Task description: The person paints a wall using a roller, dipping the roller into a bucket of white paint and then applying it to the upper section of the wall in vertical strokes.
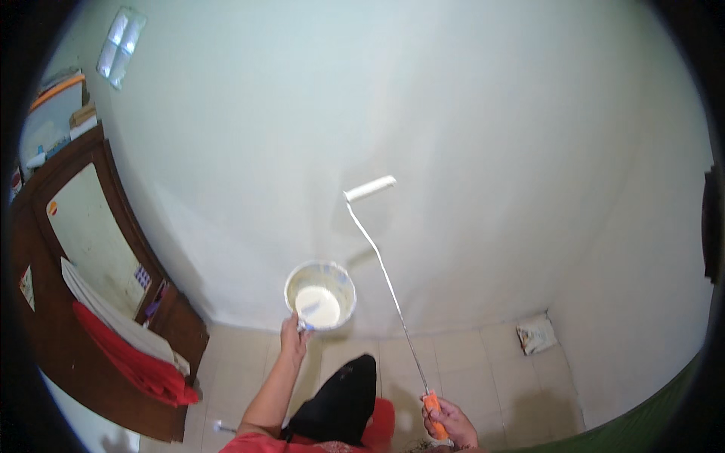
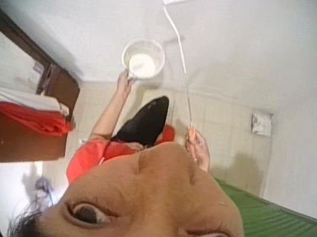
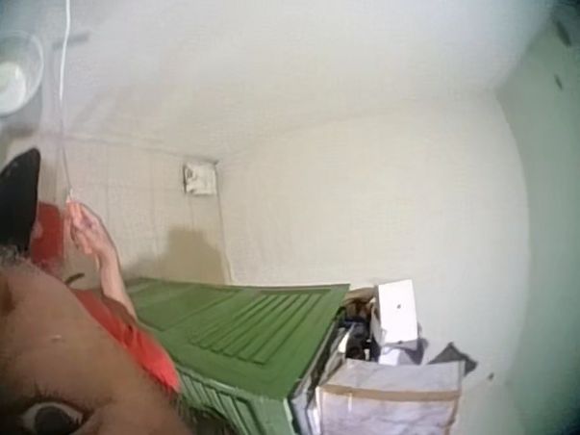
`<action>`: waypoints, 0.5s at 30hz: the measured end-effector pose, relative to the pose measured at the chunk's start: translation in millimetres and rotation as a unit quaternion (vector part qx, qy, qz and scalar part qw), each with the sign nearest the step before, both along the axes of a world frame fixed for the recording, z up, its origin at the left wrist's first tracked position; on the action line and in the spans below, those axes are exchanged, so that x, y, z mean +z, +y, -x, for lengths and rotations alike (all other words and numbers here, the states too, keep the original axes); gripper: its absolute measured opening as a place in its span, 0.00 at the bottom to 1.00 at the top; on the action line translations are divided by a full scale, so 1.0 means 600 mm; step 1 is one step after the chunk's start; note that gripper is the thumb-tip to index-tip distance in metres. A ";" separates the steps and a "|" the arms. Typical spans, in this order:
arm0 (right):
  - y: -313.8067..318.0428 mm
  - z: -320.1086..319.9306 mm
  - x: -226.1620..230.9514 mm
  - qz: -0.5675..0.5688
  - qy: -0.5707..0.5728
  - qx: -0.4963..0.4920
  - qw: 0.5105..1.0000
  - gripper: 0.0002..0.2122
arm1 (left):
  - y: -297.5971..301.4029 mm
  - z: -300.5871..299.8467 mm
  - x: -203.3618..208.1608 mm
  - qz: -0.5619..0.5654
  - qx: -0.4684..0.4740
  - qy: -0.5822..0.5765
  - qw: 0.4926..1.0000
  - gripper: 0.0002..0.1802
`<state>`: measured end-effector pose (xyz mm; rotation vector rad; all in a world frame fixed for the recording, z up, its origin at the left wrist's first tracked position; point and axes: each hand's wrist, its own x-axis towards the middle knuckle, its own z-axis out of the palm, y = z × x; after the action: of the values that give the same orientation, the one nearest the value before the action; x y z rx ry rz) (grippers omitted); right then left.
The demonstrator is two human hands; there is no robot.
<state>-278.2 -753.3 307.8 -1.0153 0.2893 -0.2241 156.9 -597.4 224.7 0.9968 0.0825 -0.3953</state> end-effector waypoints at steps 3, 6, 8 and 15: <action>-0.024 -0.031 -0.068 0.008 0.026 -0.125 0.992 0.28 | -0.048 -0.018 -0.011 0.006 -0.022 0.014 1.000 0.17; -0.040 -0.032 -0.024 0.152 0.020 -0.103 0.983 0.18 | -0.065 -0.010 -0.007 0.000 -0.034 0.025 0.999 0.17; -0.039 -0.050 -0.001 0.223 0.001 -0.154 0.963 0.17 | -0.076 -0.007 -0.005 0.004 -0.053 0.024 0.998 0.17; -0.086 -0.124 0.009 0.326 -0.103 -0.234 0.910 0.20 | -0.107 -0.003 0.002 0.016 -0.104 0.017 0.994 0.22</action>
<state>-203.6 -805.1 313.4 -1.5599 0.2663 -0.9040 158.6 -661.6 225.9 0.9708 0.0033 -0.6024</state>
